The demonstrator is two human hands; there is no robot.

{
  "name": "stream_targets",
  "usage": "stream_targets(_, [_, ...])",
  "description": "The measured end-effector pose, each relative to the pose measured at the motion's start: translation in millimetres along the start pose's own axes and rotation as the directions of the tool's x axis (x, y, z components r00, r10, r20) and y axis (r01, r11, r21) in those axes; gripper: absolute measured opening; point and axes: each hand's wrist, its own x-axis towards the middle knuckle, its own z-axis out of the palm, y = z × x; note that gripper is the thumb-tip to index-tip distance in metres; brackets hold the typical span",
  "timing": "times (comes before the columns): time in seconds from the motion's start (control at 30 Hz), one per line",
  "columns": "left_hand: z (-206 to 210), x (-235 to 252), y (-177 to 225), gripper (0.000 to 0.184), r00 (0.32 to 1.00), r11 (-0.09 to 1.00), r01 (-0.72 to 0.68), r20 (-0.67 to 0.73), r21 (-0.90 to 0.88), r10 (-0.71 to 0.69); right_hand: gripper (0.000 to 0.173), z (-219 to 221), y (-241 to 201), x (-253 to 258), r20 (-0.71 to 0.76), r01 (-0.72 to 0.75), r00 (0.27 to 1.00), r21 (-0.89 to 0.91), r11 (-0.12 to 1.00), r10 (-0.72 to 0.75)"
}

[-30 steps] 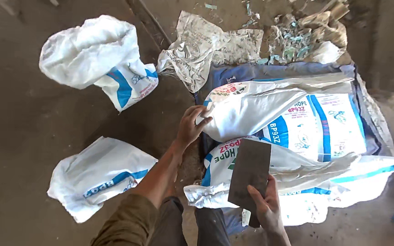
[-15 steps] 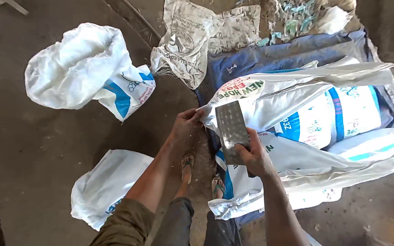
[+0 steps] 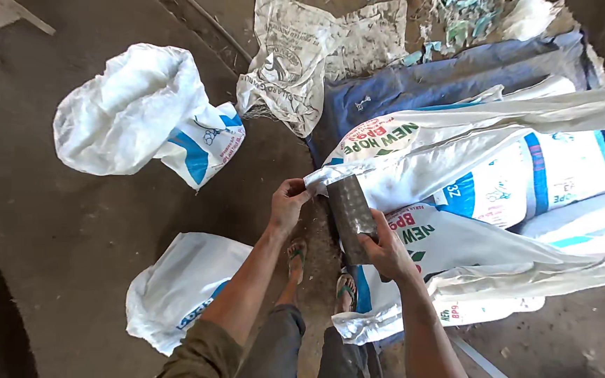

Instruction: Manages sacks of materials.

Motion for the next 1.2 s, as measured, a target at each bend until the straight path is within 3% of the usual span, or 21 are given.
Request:
stream_targets(0.13, [2.8,3.5,0.2,0.017,0.963,0.95,0.263,-0.013,-0.171,-0.269,0.057,1.2,2.0,-7.4,-0.033,0.067,0.997,-0.054,0.996,-0.069])
stream_targets(0.23, [4.6,1.9,9.3,0.014,0.956,0.922,0.29,0.027,-0.257,-0.293,0.056,-5.7,-6.4,-13.1,-0.042,0.17,0.984,-0.073,0.983,-0.174])
stream_targets(0.4, [-4.4,-5.0,8.2,0.014,0.993,0.992,0.098,0.076,-0.084,-0.092,0.055,-11.7,-28.5,9.9,0.105,0.164,0.983,-0.11,0.98,-0.153])
stream_targets(0.5, [-11.9,-10.2,10.1,0.017,0.997,0.98,-0.018,0.074,0.2,0.004,0.054,-5.5,-27.5,27.4,0.128,0.162,0.981,-0.119,0.98,-0.147])
stream_targets(0.67, [-22.4,-7.1,-2.7,0.018,0.957,0.818,-0.285,0.096,0.5,0.274,0.055,0.3,-19.1,41.3,0.138,0.167,0.977,-0.019,0.986,-0.163])
stream_targets(0.83, [-28.9,-2.9,-10.3,0.015,0.819,0.606,-0.53,0.17,0.593,0.549,0.054,6.1,-17.4,56.4,0.157,0.175,0.968,0.127,0.976,-0.194])
stream_targets(1.07, [-35.8,-5.4,-8.9,0.014,0.77,0.512,-0.575,0.209,0.639,0.603,0.057,17.9,-23.5,41.4,0.137,0.122,0.98,0.16,0.979,-0.145])
stream_targets(1.2, [-37.6,-9.3,-8.6,0.017,0.748,0.467,-0.609,0.269,0.641,0.607,0.053,19.4,-39.7,60.8,0.128,0.121,0.982,0.144,0.982,-0.139])
